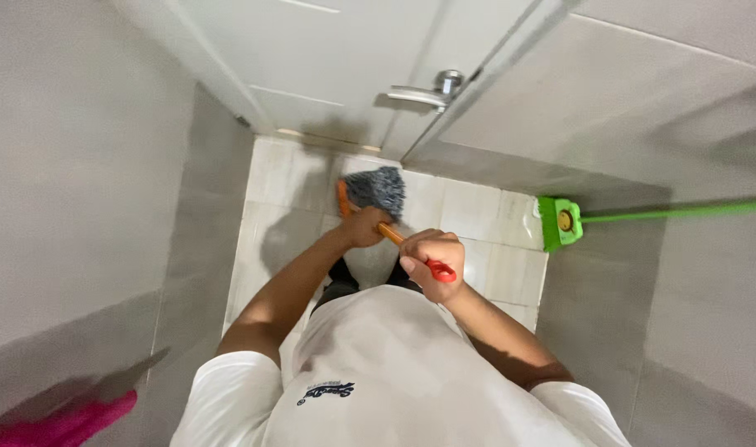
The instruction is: The person mops a tiled floor in a bathroom using a mop, cleaning the area around the base of the toilet and near the doorway.
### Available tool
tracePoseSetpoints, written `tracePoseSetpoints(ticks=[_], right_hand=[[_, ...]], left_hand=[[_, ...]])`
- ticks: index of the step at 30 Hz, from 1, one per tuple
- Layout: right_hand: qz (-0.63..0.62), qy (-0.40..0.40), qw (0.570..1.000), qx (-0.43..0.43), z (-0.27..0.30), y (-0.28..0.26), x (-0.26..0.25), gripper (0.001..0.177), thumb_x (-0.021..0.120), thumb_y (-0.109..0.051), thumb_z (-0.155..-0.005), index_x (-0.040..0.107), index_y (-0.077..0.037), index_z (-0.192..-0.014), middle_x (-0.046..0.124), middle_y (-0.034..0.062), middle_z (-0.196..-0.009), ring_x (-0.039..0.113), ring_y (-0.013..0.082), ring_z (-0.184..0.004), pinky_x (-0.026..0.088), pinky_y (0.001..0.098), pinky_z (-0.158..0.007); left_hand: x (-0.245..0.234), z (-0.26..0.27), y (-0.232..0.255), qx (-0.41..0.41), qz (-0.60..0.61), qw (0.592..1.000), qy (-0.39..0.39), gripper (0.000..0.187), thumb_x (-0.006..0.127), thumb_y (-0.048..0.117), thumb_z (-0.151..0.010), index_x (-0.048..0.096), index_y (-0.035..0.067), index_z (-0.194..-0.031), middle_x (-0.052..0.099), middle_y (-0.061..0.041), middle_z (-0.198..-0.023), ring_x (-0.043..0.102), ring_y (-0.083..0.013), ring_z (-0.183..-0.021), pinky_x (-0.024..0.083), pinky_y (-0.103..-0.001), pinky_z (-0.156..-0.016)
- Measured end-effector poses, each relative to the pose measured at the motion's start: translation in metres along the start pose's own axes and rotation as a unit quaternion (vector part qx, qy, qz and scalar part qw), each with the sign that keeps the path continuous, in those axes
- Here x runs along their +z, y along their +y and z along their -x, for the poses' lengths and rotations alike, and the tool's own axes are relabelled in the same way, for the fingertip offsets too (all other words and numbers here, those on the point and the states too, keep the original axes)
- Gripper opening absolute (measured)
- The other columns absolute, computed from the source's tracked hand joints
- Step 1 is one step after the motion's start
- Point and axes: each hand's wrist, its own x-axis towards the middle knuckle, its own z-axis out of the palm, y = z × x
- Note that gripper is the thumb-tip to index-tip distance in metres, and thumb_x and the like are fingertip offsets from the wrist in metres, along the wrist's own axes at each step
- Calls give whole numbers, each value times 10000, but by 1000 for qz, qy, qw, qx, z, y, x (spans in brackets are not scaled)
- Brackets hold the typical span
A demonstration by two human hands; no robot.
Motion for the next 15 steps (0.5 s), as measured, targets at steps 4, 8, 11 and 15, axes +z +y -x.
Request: tracePoseSetpoints(ticks=[4,8,11,15], right_hand=[[-72,7,997,-11,-16,32,27,419,591,21,-893,315,-75,-593,354,35,-511,322,188,-451,313,352,-474],[-124,-6,992,-10,-31,60,53,374,596,-18,-873,327,-48,-615,339,50,-555,290,200,-504,280,357,-525],[-140,-33,990,1,-38,83,71,344,594,-34,-860,342,-38,-625,367,69,-588,332,207,-543,322,362,-559],[-68,-99,992,37,-48,103,96,329,598,10,-875,335,-40,-684,403,76,-645,430,226,-626,387,355,-624]], left_hand=[[-33,34,-41,-40,-30,998,48,167,691,146,-804,738,46,-930,727,-186,-909,696,-365,-869,531,-485,-782],[-50,63,-89,-56,-49,989,128,139,682,141,-813,741,44,-893,714,-186,-909,675,-387,-898,524,-497,-790],[-54,83,-122,-102,-69,979,161,134,700,168,-856,732,46,-902,707,-187,-926,675,-384,-921,528,-485,-817],[-70,117,-128,-192,-38,964,177,176,705,168,-908,655,29,-1002,703,-169,-980,694,-326,-929,528,-461,-828]])
